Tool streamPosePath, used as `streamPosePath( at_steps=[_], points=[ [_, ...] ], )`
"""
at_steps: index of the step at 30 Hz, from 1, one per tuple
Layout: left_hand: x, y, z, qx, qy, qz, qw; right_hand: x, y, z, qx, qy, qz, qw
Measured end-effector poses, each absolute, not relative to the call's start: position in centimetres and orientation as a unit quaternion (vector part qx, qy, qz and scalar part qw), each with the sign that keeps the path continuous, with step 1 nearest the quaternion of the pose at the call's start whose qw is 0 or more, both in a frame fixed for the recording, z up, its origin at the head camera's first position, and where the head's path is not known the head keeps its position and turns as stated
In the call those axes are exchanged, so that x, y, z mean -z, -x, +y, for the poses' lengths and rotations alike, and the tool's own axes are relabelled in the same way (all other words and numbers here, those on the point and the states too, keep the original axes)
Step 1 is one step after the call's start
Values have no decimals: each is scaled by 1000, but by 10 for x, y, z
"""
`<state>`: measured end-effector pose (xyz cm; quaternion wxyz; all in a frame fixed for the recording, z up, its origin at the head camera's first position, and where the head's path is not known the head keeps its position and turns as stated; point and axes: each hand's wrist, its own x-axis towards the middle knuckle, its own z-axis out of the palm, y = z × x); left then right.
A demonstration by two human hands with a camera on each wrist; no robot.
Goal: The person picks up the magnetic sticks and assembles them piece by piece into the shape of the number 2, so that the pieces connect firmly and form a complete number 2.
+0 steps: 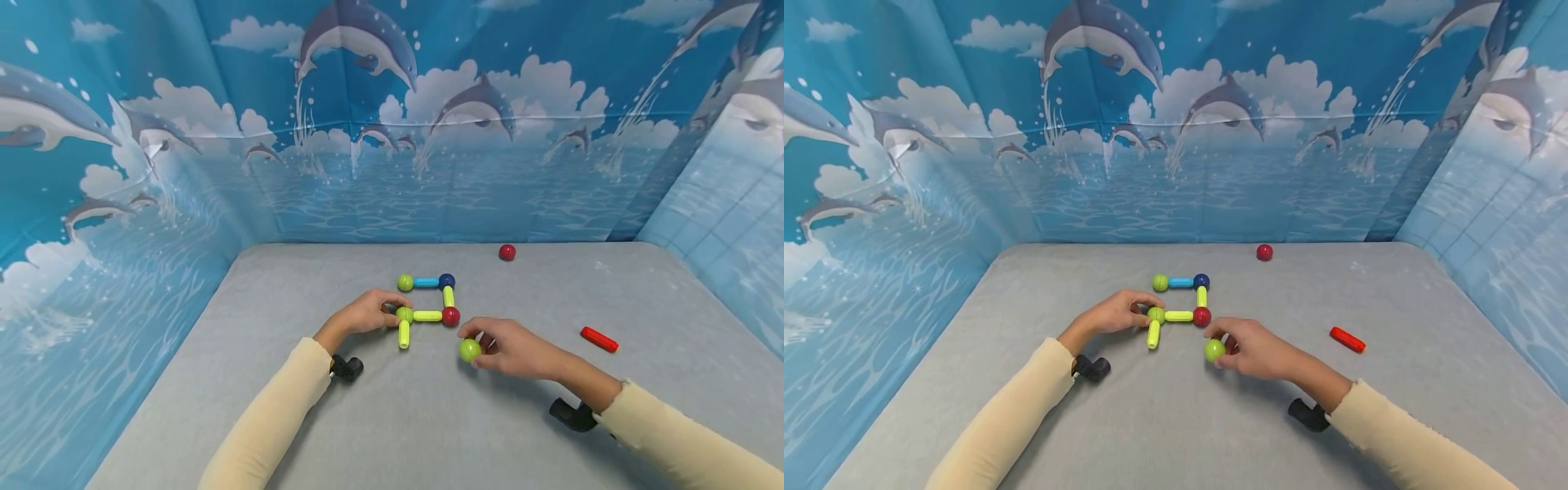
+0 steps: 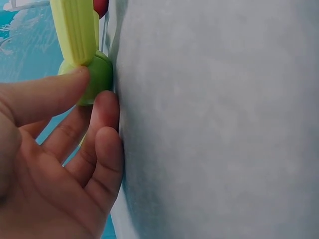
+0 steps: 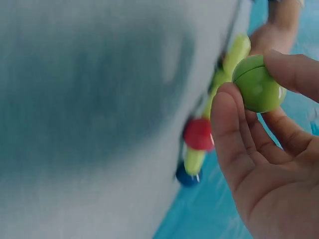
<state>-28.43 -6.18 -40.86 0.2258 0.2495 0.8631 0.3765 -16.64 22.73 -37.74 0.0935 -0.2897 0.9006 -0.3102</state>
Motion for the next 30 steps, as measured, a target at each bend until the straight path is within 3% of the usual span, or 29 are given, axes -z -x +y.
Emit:
streamPosePath(
  at_steps=[18,30],
  points=[
    [407,283,-62,-372,-257,864,222,392,168,152,337,321,875,135],
    [409,284,-64,-381,-274,856,215,397,173,135,347,305,879,115]
  ],
)
